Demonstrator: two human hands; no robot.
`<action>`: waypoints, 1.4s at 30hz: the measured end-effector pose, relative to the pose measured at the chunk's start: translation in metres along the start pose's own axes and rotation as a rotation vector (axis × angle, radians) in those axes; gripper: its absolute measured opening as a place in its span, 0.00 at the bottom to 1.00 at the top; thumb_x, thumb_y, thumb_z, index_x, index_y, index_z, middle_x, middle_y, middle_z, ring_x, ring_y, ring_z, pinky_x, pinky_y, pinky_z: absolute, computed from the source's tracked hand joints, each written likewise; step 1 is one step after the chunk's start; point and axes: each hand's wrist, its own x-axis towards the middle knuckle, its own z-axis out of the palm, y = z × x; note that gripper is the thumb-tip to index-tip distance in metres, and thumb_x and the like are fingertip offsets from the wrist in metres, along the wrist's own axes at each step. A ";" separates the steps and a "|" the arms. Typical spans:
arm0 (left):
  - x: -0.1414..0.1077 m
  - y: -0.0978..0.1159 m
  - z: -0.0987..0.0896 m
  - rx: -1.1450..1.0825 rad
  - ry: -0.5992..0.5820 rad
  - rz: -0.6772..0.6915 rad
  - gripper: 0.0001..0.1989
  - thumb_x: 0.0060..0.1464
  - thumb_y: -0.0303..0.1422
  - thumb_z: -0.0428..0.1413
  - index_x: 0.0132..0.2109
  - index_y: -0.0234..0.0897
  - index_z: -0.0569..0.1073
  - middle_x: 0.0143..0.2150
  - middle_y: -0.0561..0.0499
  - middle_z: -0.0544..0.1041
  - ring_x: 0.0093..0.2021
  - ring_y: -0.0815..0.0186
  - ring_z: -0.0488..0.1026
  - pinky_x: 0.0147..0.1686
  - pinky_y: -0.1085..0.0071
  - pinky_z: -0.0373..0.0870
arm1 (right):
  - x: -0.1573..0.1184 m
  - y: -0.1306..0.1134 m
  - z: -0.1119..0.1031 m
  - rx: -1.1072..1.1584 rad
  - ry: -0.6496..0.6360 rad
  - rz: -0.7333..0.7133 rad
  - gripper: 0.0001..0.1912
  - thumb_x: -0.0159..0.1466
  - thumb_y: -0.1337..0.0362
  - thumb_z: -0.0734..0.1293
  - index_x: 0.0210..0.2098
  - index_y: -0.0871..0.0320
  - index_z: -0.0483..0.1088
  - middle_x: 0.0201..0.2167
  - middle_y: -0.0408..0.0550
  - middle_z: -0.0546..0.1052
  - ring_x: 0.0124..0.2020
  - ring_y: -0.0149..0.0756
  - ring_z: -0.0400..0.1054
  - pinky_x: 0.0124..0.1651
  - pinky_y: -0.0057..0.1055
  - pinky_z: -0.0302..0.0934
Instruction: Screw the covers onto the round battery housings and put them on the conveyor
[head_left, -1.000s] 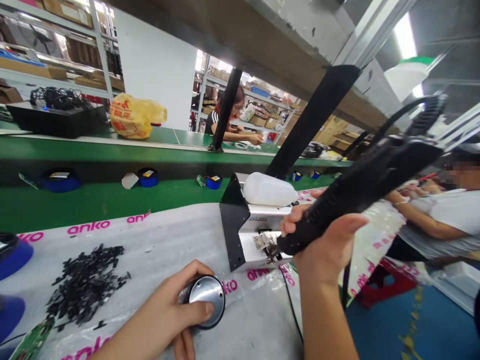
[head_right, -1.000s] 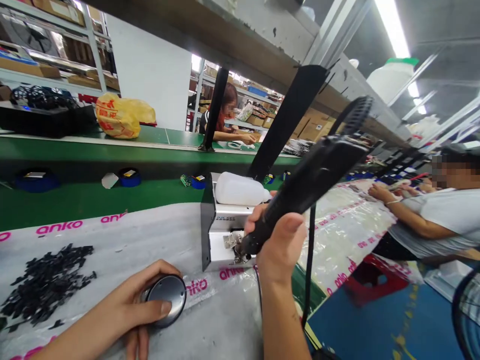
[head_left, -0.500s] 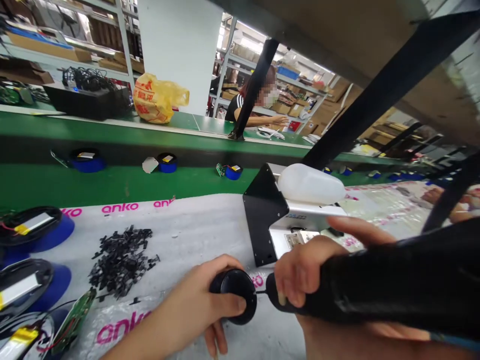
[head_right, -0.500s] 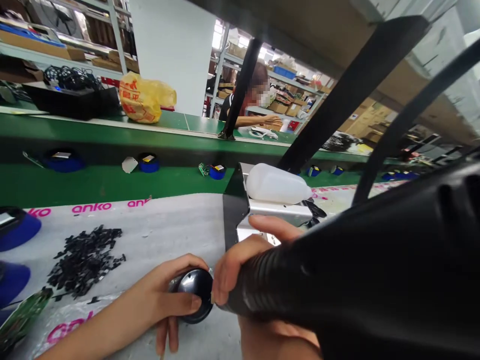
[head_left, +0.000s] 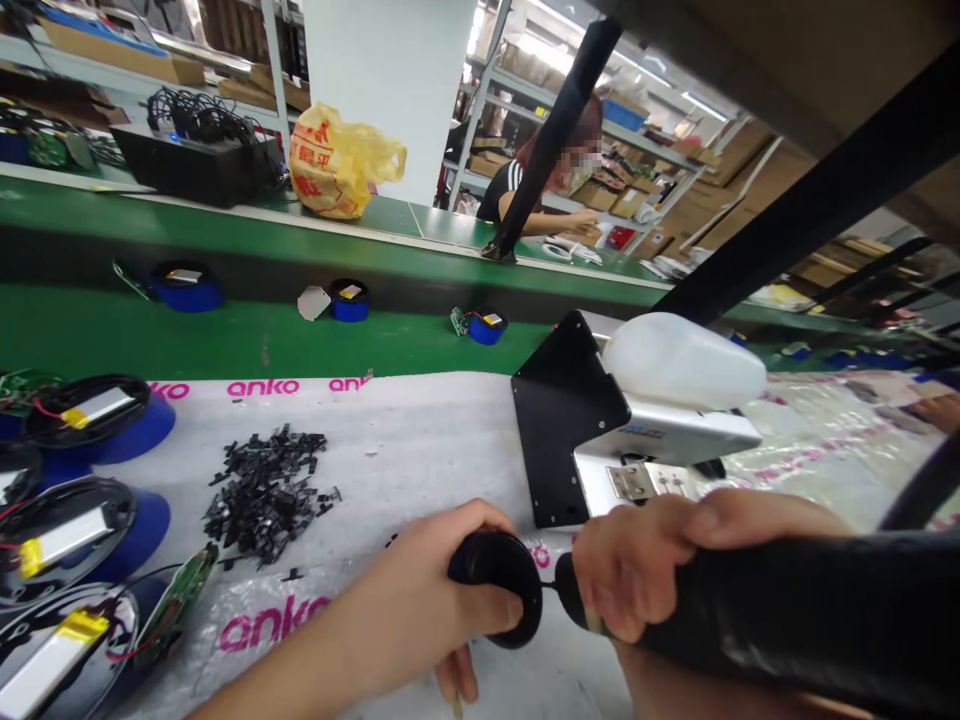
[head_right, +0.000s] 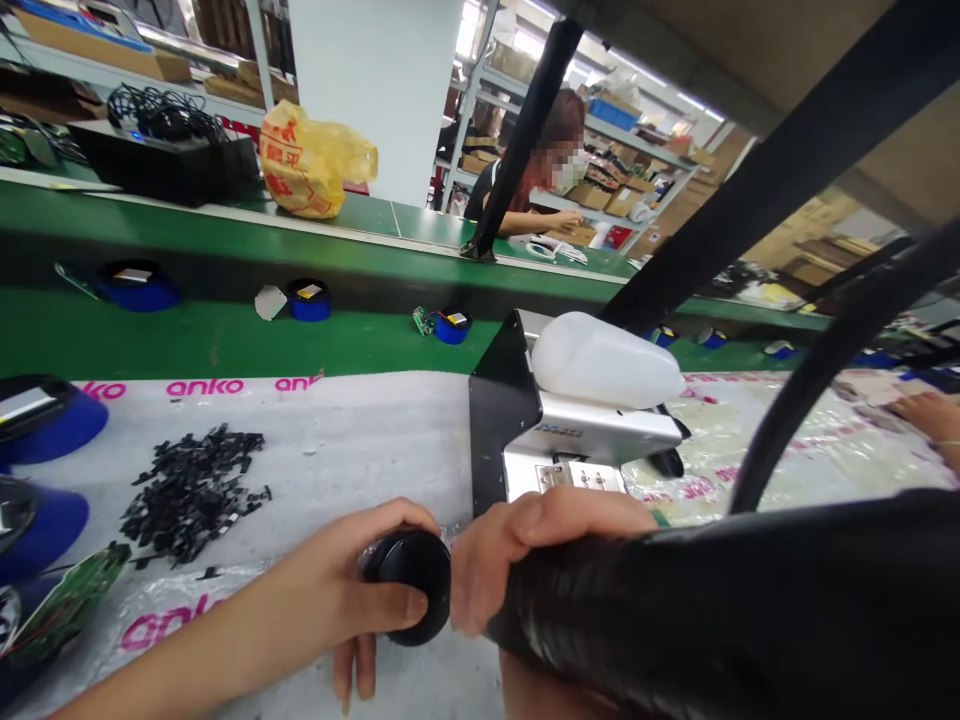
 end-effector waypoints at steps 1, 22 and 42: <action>0.000 0.001 -0.001 0.002 -0.003 -0.001 0.15 0.50 0.29 0.57 0.47 0.43 0.71 0.23 0.60 0.72 0.13 0.74 0.69 0.11 0.84 0.65 | -0.001 -0.001 0.005 0.067 -0.014 -0.049 0.10 0.67 0.47 0.63 0.40 0.38 0.73 0.18 0.36 0.75 0.12 0.34 0.66 0.16 0.33 0.66; 0.004 -0.006 -0.021 0.623 0.154 0.519 0.32 0.35 0.38 0.74 0.51 0.46 0.79 0.57 0.46 0.75 0.59 0.47 0.70 0.62 0.56 0.62 | 0.039 -0.021 -0.037 -0.095 0.710 -0.360 0.32 0.57 0.31 0.63 0.39 0.54 0.66 0.17 0.37 0.69 0.13 0.30 0.60 0.14 0.25 0.55; 0.000 0.004 -0.023 0.405 -0.021 0.392 0.29 0.33 0.30 0.74 0.48 0.39 0.82 0.40 0.55 0.82 0.42 0.59 0.75 0.43 0.70 0.69 | 0.021 -0.015 0.056 0.231 0.233 -0.249 0.31 0.54 0.32 0.69 0.37 0.54 0.73 0.16 0.43 0.73 0.12 0.35 0.62 0.13 0.30 0.56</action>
